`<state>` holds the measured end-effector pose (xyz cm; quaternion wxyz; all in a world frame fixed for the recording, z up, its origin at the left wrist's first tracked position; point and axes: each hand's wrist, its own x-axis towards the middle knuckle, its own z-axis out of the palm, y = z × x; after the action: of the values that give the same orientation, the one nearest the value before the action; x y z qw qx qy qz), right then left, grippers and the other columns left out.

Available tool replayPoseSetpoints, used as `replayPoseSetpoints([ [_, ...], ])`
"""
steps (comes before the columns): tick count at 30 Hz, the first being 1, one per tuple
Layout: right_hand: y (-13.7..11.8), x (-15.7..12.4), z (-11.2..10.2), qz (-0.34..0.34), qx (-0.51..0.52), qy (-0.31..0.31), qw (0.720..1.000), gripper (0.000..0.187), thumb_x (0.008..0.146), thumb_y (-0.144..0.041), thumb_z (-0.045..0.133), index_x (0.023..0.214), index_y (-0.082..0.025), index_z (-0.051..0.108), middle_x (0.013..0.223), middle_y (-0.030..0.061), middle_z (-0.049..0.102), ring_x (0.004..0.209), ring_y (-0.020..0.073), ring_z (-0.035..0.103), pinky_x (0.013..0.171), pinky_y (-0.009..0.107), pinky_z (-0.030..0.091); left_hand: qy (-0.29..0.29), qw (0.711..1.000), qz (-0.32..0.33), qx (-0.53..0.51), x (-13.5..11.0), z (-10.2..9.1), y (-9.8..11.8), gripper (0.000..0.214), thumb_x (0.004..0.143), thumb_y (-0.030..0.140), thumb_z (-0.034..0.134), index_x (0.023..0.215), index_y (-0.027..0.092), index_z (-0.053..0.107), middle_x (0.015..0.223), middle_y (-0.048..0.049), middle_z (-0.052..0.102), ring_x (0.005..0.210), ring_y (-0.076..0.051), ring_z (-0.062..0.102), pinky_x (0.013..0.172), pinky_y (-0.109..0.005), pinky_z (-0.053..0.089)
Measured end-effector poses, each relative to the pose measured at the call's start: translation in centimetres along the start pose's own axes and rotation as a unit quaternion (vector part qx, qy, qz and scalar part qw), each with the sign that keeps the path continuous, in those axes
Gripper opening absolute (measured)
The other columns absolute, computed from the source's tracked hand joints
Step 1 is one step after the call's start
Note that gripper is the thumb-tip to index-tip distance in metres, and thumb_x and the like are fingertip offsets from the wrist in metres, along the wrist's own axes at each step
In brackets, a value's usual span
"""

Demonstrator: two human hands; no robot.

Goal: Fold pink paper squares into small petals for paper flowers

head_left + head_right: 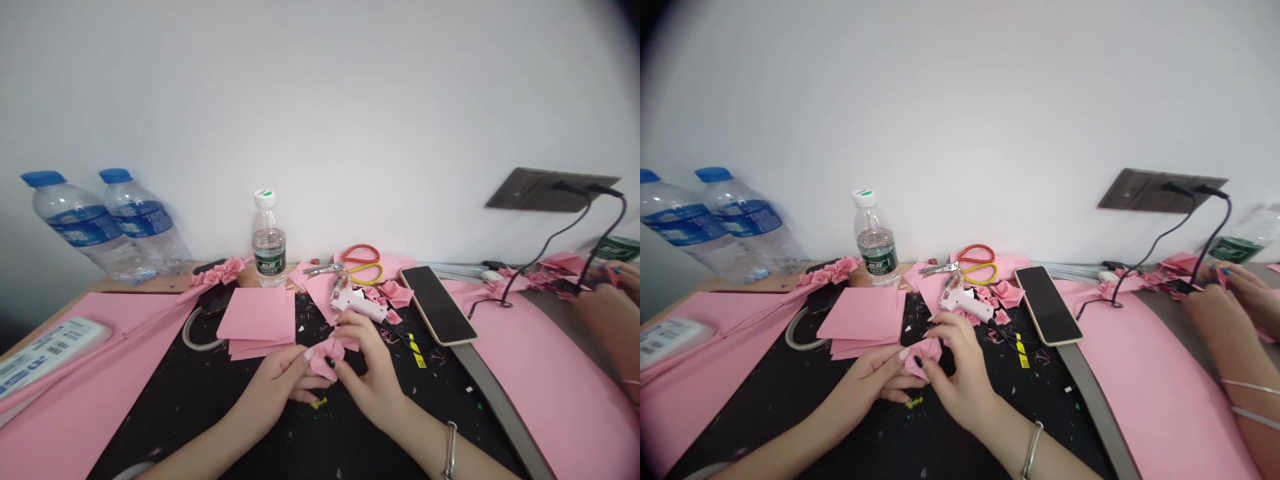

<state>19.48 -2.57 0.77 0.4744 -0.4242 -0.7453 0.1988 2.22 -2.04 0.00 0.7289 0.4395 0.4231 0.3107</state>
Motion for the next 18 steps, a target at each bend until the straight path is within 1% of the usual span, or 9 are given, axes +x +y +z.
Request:
replayPoseSetpoints([
  [1, 0.1, 0.0, 0.0, 0.038, 0.02, 0.019, 0.999, 0.02, 0.08, -0.018, 0.054, 0.099, -0.021, 0.05, 0.102, 0.0081, 0.053, 0.092, 0.0211, 0.052, 0.078, 0.035, 0.043, 0.002, 1.0, 0.003, 0.008, 0.0, 0.0, -0.1, 0.034, 0.078, 0.047, 0.054, 0.081, 0.013, 0.059, 0.089, -0.0106, 0.07, 0.082, -0.025, 0.068, 0.066, -0.031, 0.054],
  [2, 0.3, 0.1, 0.1, 0.075, 0.044, 0.026, 0.996, 0.019, 0.081, -0.02, 0.052, 0.099, -0.02, 0.047, 0.094, 0.0066, 0.054, 0.082, 0.0186, 0.053, 0.07, 0.031, 0.045, 0.002, 1.0, 0.008, 0.017, 0.0, -0.1, -0.2, 0.034, 0.078, 0.047, 0.054, 0.081, 0.013, 0.058, 0.089, -0.0108, 0.07, 0.083, -0.025, 0.068, 0.066, -0.032, 0.054],
  [3, 0.4, 0.1, 0.2, 0.109, 0.066, 0.014, 0.992, 0.015, 0.083, -0.022, 0.051, 0.097, -0.02, 0.046, 0.085, 0.0039, 0.055, 0.071, 0.0158, 0.052, 0.062, 0.027, 0.044, 0.001, 1.0, 0.012, 0.025, -0.1, -0.1, -0.2, 0.034, 0.078, 0.047, 0.054, 0.082, 0.014, 0.058, 0.09, -0.011, 0.07, 0.083, -0.025, 0.068, 0.066, -0.032, 0.054],
  [5, 0.6, 0.1, 0.5, 0.157, 0.092, -0.05, 0.982, 0.007, 0.084, -0.024, 0.049, 0.089, -0.019, 0.049, 0.067, -0.0019, 0.05, 0.055, 0.0117, 0.045, 0.05, 0.022, 0.037, -0.001, 0.999, 0.02, 0.038, -0.2, 0.0, -0.2, 0.034, 0.079, 0.047, 0.052, 0.082, 0.014, 0.057, 0.09, -0.0111, 0.07, 0.083, -0.025, 0.068, 0.067, -0.032, 0.054],
  [6, 0.7, 0.0, 0.6, 0.17, 0.093, -0.084, 0.977, 0.006, 0.084, -0.024, 0.05, 0.084, -0.018, 0.051, 0.062, -0.0035, 0.047, 0.053, 0.0106, 0.042, 0.048, 0.021, 0.034, -0.002, 0.999, 0.023, 0.044, -0.3, 0.0, -0.1, 0.033, 0.08, 0.047, 0.051, 0.082, 0.014, 0.057, 0.089, -0.0111, 0.07, 0.083, -0.025, 0.068, 0.067, -0.032, 0.054],
  [7, 0.7, 0.0, 0.7, 0.179, 0.09, -0.11, 0.974, 0.009, 0.084, -0.024, 0.05, 0.078, -0.018, 0.052, 0.059, -0.0042, 0.046, 0.052, 0.01, 0.041, 0.048, 0.021, 0.033, -0.007, 0.998, 0.024, 0.049, -0.3, 0.0, -0.1, 0.033, 0.081, 0.046, 0.05, 0.082, 0.014, 0.056, 0.089, -0.011, 0.071, 0.083, -0.025, 0.068, 0.067, -0.032, 0.054],
  [9, 0.7, 0.0, 0.8, 0.191, 0.086, -0.134, 0.969, 0.014, 0.082, -0.024, 0.052, 0.071, -0.017, 0.052, 0.058, -0.0045, 0.045, 0.052, 0.0095, 0.039, 0.048, 0.02, 0.031, -0.015, 0.998, 0.024, 0.057, -0.4, 0.1, 0.0, 0.031, 0.082, 0.044, 0.048, 0.082, 0.014, 0.056, 0.088, -0.0109, 0.071, 0.081, -0.024, 0.068, 0.067, -0.032, 0.054],
  [13, 0.6, 0.0, 0.9, 0.201, 0.1, -0.139, 0.965, 0.014, 0.081, -0.023, 0.054, 0.069, -0.016, 0.052, 0.057, -0.005, 0.045, 0.052, 0.0092, 0.039, 0.049, 0.02, 0.031, -0.012, 0.998, 0.019, 0.062, -0.4, 0.2, 0.1, 0.031, 0.083, 0.043, 0.047, 0.083, 0.013, 0.056, 0.082, -0.0106, 0.072, 0.078, -0.023, 0.069, 0.064, -0.03, 0.054],
  [18, 0.7, 0.0, 1.0, 0.198, 0.092, -0.135, 0.966, 0.012, 0.081, -0.021, 0.053, 0.071, -0.015, 0.055, 0.061, -0.004, 0.049, 0.054, 0.0099, 0.042, 0.052, 0.021, 0.035, -0.014, 0.999, 0.01, 0.051, -0.3, 0.1, -0.1, 0.032, 0.083, 0.043, 0.047, 0.086, 0.013, 0.057, 0.081, -0.0109, 0.072, 0.076, -0.023, 0.07, 0.063, -0.03, 0.053],
])
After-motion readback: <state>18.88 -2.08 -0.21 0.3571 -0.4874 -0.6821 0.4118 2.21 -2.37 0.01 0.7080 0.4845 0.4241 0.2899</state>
